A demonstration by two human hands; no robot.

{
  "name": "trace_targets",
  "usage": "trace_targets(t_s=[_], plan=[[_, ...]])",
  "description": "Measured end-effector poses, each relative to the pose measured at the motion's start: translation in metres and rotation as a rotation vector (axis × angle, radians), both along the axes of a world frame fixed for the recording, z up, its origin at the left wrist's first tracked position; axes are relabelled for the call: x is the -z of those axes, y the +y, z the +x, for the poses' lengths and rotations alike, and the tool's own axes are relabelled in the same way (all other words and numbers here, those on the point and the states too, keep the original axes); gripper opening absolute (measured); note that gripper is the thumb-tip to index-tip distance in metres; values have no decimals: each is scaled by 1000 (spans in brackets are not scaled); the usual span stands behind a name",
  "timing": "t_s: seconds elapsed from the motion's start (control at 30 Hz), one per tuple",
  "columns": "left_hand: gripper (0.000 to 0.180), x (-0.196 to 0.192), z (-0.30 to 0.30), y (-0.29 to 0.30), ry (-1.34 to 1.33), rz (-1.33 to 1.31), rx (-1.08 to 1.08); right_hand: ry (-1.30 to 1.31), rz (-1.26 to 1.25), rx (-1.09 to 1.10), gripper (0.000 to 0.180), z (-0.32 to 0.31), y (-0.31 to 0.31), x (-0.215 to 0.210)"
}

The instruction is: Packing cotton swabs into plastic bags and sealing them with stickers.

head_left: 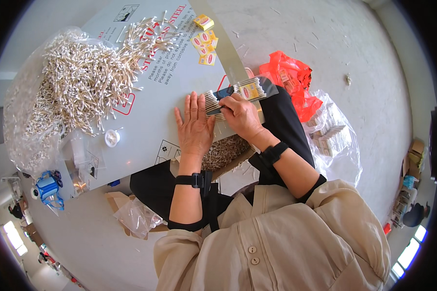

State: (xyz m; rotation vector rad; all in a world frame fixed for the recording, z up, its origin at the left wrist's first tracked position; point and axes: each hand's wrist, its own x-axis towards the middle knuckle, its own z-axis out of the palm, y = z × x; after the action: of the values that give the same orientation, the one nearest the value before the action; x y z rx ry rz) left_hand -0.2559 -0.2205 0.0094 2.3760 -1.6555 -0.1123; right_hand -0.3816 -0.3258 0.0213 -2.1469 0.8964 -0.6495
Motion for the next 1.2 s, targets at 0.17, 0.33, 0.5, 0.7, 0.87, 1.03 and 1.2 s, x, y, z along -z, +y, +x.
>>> trace_targets(t_s=[0.17, 0.33, 0.5, 0.7, 0.87, 1.03, 1.2], plan=[[63, 0, 0, -1, 0, 8, 0, 61, 0, 3, 11, 3, -1, -1], [63, 0, 0, 0, 0, 10, -1, 77, -17, 6, 10, 4, -1, 0], [63, -1, 0, -1, 1, 3, -1, 79, -41, 6, 8, 5, -2, 1], [60, 0, 1, 0, 12, 22, 1, 95, -45, -12, 10, 6, -1, 1], [61, 2, 0, 0, 17, 18, -6, 83, -22, -7, 16, 10, -3, -4], [61, 2, 0, 0, 15, 26, -11, 108, -33, -5, 16, 11, -4, -3], [61, 2, -1, 0, 13, 19, -8, 114, -41, -7, 15, 11, -4, -1]])
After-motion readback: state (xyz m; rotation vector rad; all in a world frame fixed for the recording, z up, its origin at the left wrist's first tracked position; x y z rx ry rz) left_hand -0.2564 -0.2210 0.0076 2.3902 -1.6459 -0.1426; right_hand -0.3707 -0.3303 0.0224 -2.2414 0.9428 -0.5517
